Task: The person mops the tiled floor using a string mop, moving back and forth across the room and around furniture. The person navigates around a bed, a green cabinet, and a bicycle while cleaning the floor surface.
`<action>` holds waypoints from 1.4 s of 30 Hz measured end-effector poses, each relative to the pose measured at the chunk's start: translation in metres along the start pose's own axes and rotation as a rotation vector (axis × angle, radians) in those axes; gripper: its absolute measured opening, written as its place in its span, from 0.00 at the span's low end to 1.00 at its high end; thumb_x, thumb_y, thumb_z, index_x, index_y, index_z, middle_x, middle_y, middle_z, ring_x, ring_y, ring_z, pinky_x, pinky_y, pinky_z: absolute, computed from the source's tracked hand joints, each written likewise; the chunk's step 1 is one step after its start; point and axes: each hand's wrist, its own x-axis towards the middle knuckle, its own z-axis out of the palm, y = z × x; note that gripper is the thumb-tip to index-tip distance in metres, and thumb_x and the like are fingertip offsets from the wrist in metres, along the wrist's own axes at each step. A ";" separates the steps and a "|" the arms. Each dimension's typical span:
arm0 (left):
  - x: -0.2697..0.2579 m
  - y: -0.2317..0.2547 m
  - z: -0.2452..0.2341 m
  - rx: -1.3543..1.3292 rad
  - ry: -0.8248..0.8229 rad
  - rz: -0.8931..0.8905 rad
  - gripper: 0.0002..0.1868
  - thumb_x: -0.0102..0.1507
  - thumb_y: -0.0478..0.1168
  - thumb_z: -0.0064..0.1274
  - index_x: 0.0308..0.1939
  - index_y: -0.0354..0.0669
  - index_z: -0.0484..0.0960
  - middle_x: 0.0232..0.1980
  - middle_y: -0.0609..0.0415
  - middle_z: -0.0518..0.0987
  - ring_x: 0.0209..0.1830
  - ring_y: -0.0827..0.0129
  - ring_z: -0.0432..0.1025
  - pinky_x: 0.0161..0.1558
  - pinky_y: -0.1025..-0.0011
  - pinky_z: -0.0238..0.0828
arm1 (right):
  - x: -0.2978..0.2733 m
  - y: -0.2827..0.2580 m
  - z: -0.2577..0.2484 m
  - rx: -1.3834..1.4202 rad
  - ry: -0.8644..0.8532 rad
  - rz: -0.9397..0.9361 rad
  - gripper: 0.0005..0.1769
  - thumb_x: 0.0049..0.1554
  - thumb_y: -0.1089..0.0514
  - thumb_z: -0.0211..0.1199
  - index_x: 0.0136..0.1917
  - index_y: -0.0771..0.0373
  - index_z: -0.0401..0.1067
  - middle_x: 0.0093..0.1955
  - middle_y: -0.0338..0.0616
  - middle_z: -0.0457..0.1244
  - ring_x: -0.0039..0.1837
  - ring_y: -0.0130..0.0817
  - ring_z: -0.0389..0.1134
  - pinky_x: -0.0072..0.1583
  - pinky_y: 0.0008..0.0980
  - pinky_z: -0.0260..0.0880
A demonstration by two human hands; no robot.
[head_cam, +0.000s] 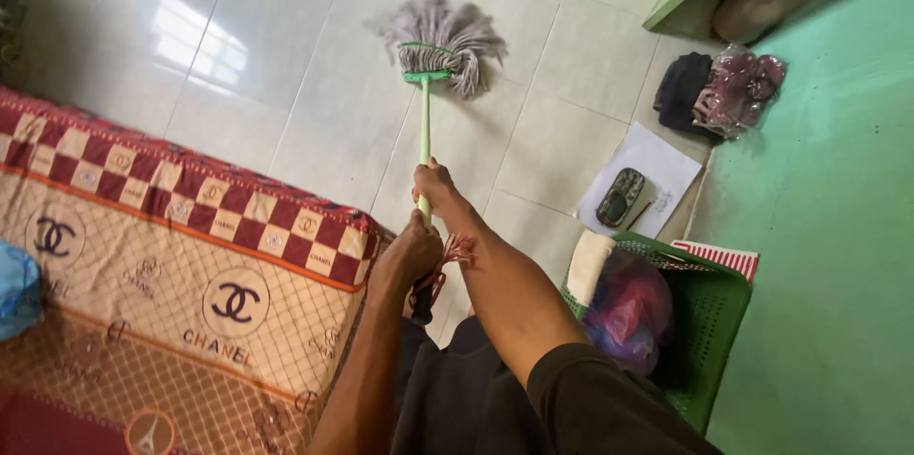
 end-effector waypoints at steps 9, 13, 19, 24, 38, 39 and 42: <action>0.124 -0.122 0.020 0.045 -0.128 0.224 0.11 0.64 0.40 0.49 0.27 0.55 0.82 0.26 0.63 0.81 0.28 0.69 0.75 0.59 0.52 0.66 | 0.133 -0.088 -0.079 -0.726 0.112 -0.068 0.48 0.32 0.66 0.72 0.69 0.63 0.71 0.72 0.51 0.64 0.60 0.54 0.73 0.58 0.52 0.78; 0.184 -0.124 0.029 -0.812 -0.142 -0.152 0.17 0.58 0.33 0.41 0.48 0.30 0.79 0.53 0.37 0.74 0.45 0.31 0.78 0.56 0.40 0.72 | 0.186 -0.083 -0.136 -0.372 0.304 0.039 0.41 0.46 0.57 0.59 0.74 0.61 0.62 0.47 0.49 0.67 0.45 0.45 0.73 0.50 0.44 0.76; 0.277 -0.210 -0.008 -1.451 -0.514 -0.739 0.37 0.67 0.48 0.27 0.80 0.42 0.46 0.65 0.30 0.72 0.59 0.30 0.73 0.59 0.41 0.69 | 0.217 -0.193 -0.176 -0.208 0.318 -0.016 0.33 0.61 0.50 0.42 0.74 0.69 0.60 0.29 0.54 0.68 0.29 0.43 0.73 0.37 0.40 0.76; 0.401 -0.260 0.039 -1.410 -0.389 -0.811 0.35 0.68 0.48 0.29 0.79 0.42 0.52 0.71 0.32 0.68 0.57 0.27 0.73 0.59 0.39 0.69 | 0.321 -0.295 -0.232 -0.268 0.275 -0.066 0.35 0.61 0.50 0.42 0.77 0.70 0.56 0.30 0.55 0.68 0.31 0.44 0.73 0.40 0.41 0.76; 0.532 -0.308 -0.002 -1.324 -0.415 -0.808 0.36 0.66 0.44 0.28 0.80 0.42 0.51 0.68 0.30 0.71 0.58 0.28 0.73 0.60 0.39 0.69 | 0.368 -0.385 -0.314 -0.178 0.283 -0.114 0.37 0.59 0.52 0.41 0.79 0.69 0.53 0.28 0.51 0.66 0.26 0.40 0.71 0.33 0.37 0.73; 0.544 -0.307 -0.012 -1.324 -0.410 -0.784 0.36 0.66 0.44 0.28 0.80 0.42 0.51 0.68 0.30 0.71 0.58 0.28 0.73 0.60 0.39 0.69 | 0.365 -0.380 -0.336 -0.169 0.304 -0.116 0.37 0.59 0.52 0.41 0.79 0.69 0.53 0.28 0.51 0.66 0.26 0.40 0.71 0.33 0.37 0.73; 0.553 -0.292 -0.031 -1.342 -0.633 -0.737 0.37 0.68 0.52 0.24 0.82 0.55 0.44 0.65 0.40 0.75 0.64 0.34 0.70 0.66 0.33 0.57 | 0.353 -0.344 -0.372 -0.116 0.363 -0.037 0.37 0.62 0.47 0.38 0.79 0.66 0.54 0.31 0.51 0.69 0.29 0.39 0.73 0.36 0.38 0.76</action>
